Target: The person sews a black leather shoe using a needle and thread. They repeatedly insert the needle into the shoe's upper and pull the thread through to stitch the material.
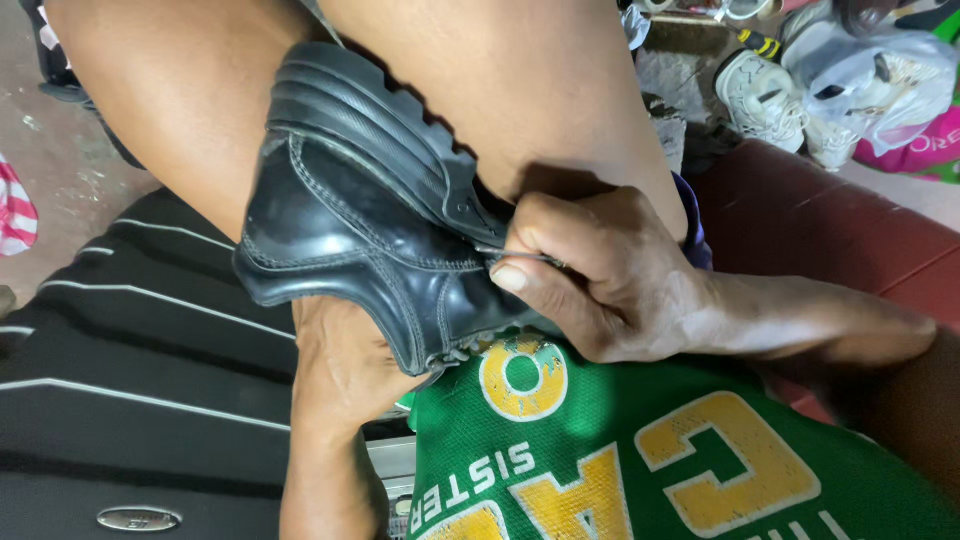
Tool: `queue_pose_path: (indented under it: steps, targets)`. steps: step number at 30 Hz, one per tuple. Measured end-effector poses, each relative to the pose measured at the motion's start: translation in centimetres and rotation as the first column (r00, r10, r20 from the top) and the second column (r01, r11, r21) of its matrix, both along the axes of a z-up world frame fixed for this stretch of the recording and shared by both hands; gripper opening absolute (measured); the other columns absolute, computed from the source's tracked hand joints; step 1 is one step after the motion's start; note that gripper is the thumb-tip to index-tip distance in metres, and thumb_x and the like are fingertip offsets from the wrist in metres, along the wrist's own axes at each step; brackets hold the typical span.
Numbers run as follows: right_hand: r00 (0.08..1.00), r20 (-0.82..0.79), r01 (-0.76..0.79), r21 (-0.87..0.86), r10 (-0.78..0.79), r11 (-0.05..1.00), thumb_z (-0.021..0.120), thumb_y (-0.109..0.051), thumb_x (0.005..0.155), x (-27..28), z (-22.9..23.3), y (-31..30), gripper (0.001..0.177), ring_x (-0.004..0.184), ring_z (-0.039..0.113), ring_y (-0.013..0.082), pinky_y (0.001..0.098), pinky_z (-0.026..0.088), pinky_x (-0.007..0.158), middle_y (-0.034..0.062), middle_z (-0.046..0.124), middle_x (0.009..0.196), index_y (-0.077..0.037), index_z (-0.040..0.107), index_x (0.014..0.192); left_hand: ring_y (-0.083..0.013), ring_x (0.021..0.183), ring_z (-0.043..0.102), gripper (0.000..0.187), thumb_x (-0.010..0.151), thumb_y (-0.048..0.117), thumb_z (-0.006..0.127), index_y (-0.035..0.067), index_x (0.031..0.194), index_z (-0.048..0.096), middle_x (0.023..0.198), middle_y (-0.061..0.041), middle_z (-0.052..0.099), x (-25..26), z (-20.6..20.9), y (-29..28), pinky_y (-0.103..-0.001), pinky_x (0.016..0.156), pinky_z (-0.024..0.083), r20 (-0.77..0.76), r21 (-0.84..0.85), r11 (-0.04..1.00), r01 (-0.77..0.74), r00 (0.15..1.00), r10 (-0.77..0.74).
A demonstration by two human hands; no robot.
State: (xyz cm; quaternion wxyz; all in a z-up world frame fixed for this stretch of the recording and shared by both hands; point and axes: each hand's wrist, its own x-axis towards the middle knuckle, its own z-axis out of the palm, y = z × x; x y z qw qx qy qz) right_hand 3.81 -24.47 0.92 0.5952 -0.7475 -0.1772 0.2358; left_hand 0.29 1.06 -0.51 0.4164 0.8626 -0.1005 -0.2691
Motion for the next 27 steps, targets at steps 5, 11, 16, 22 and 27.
queue_pose_path:
  steps: [5,11,16,22,27]
  targets:
    - [0.993,0.121,0.015,-0.131,0.001,0.991,0.061,-0.015,0.107,0.5,-0.4,1.7,0.026,0.052,0.052,0.0138,0.0338,0.042,0.050,0.0047,0.055,0.067,-0.005,0.056,0.083,-0.0426,0.112,0.063,0.052,0.066,0.042,0.084,0.011,0.107,0.076,0.113,-0.016,0.072,0.0,0.0,-0.2,-0.056,0.101,0.041,0.145,0.023,1.000,-0.011,0.989,0.008]
    - [0.993,-0.115,-0.014,-0.030,0.010,0.999,0.058,-0.014,0.110,1.7,0.1,0.9,0.027,0.058,0.050,0.0107,0.0323,0.040,0.053,0.0034,0.053,0.073,-0.004,0.052,0.086,-0.0384,0.114,0.066,0.047,0.068,0.040,0.083,0.013,0.107,0.075,0.113,-0.012,0.074,-0.2,0.0,-0.1,-0.054,0.104,0.044,0.064,-0.046,0.998,-0.049,0.997,0.052]
    - [0.843,-0.535,0.046,0.164,0.050,0.985,0.045,-0.010,0.104,2.8,0.1,-4.5,0.020,0.046,0.041,0.0077,0.0228,0.036,0.040,0.0002,0.067,0.077,-0.006,0.062,0.095,-0.0451,0.112,0.062,0.055,0.068,0.037,0.084,0.007,0.113,0.073,0.117,-0.018,0.071,0.8,-0.4,-0.7,-0.055,0.100,0.042,-0.072,0.151,0.989,-0.002,0.997,0.013]
    - [0.966,0.247,0.032,-0.394,0.072,0.918,0.054,0.004,0.105,3.4,1.6,-8.4,0.021,0.080,0.075,0.0184,0.0291,0.061,0.066,0.0096,0.070,0.083,0.000,0.065,0.123,-0.0432,0.112,0.063,0.043,0.071,0.029,0.079,0.012,0.111,0.075,0.117,-0.016,0.072,0.7,-0.4,-1.6,-0.055,0.101,0.044,0.052,0.238,0.964,0.116,0.990,-0.132]
    - [0.978,0.040,-0.181,-0.338,0.206,0.923,0.074,-0.009,0.083,1.2,1.2,-7.9,0.035,0.073,0.078,0.0145,0.0285,0.064,0.064,0.0045,0.079,0.090,-0.016,0.073,0.118,-0.0436,0.112,0.063,0.042,0.078,0.031,0.076,0.010,0.114,0.074,0.118,-0.017,0.071,0.6,-0.5,-1.5,-0.056,0.099,0.044,0.127,0.210,0.968,0.135,0.978,-0.164]
